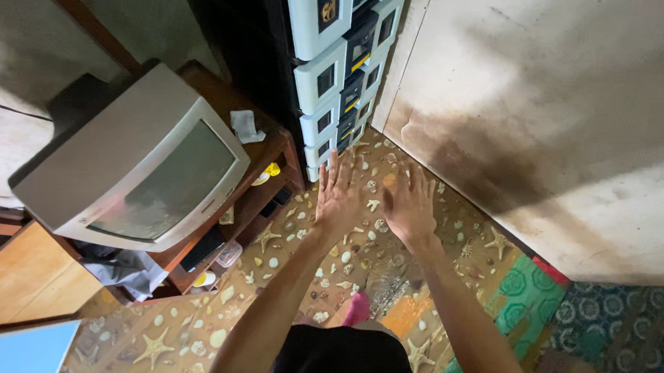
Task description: The person opens a skylight window, then walks to a plastic storage unit and opens and closes several drawers in sequence.
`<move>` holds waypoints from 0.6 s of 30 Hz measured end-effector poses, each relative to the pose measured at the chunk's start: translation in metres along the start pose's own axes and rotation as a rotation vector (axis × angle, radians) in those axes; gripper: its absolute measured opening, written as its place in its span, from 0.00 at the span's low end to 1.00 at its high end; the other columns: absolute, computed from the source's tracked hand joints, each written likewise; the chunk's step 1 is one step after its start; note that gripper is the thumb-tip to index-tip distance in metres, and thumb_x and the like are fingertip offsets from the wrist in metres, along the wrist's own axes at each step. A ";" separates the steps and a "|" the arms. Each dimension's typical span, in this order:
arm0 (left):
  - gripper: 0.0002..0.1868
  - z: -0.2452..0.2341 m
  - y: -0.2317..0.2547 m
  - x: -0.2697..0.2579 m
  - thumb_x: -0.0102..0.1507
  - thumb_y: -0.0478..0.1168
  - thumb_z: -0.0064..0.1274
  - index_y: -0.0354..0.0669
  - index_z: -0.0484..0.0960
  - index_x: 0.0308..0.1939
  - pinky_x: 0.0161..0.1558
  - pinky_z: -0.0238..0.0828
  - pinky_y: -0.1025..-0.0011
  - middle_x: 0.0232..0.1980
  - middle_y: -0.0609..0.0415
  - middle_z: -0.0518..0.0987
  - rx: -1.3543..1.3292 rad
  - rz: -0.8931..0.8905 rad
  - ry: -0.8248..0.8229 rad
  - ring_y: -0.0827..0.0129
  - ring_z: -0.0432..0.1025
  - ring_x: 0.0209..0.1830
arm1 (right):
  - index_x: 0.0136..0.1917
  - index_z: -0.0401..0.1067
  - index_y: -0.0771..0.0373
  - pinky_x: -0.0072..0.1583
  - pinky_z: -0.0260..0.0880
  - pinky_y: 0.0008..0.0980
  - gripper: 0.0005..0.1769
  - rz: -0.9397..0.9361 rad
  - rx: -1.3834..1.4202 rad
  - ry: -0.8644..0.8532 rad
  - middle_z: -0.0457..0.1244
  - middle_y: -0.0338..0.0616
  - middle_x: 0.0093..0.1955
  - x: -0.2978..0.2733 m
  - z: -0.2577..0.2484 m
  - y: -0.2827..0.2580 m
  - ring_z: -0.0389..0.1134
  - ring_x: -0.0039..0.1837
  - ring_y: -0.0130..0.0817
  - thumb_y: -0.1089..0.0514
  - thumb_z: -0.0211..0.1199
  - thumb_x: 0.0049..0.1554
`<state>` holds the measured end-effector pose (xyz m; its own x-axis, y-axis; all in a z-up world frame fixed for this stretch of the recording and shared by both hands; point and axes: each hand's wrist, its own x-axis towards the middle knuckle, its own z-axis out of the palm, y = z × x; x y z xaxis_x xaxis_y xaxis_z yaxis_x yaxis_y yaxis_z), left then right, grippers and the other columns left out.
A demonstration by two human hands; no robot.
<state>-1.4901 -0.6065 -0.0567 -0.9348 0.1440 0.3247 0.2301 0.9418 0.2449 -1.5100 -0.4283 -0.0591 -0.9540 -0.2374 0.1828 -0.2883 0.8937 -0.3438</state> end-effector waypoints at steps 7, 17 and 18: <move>0.38 0.017 0.004 0.025 0.67 0.45 0.47 0.39 0.54 0.79 0.78 0.34 0.39 0.83 0.37 0.47 -0.084 -0.096 -0.101 0.39 0.36 0.84 | 0.76 0.53 0.70 0.76 0.48 0.64 0.38 -0.085 0.010 0.050 0.52 0.71 0.76 0.028 0.000 0.016 0.52 0.77 0.67 0.49 0.61 0.61; 0.38 0.052 -0.019 0.067 0.68 0.46 0.48 0.32 0.57 0.79 0.80 0.36 0.40 0.83 0.37 0.50 -0.030 -0.034 0.045 0.38 0.39 0.85 | 0.76 0.54 0.70 0.74 0.49 0.65 0.38 -0.088 0.032 0.054 0.52 0.71 0.76 0.075 0.017 0.031 0.53 0.76 0.66 0.51 0.62 0.59; 0.38 0.054 -0.021 0.076 0.69 0.46 0.48 0.32 0.57 0.79 0.80 0.36 0.40 0.84 0.38 0.50 -0.018 -0.029 0.063 0.38 0.38 0.86 | 0.76 0.54 0.70 0.74 0.48 0.66 0.38 -0.076 0.026 0.044 0.52 0.70 0.76 0.084 0.018 0.034 0.53 0.76 0.65 0.51 0.62 0.60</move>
<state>-1.5810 -0.5993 -0.0862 -0.9224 0.0966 0.3740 0.2085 0.9396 0.2715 -1.6014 -0.4249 -0.0723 -0.9251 -0.2867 0.2491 -0.3622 0.8633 -0.3513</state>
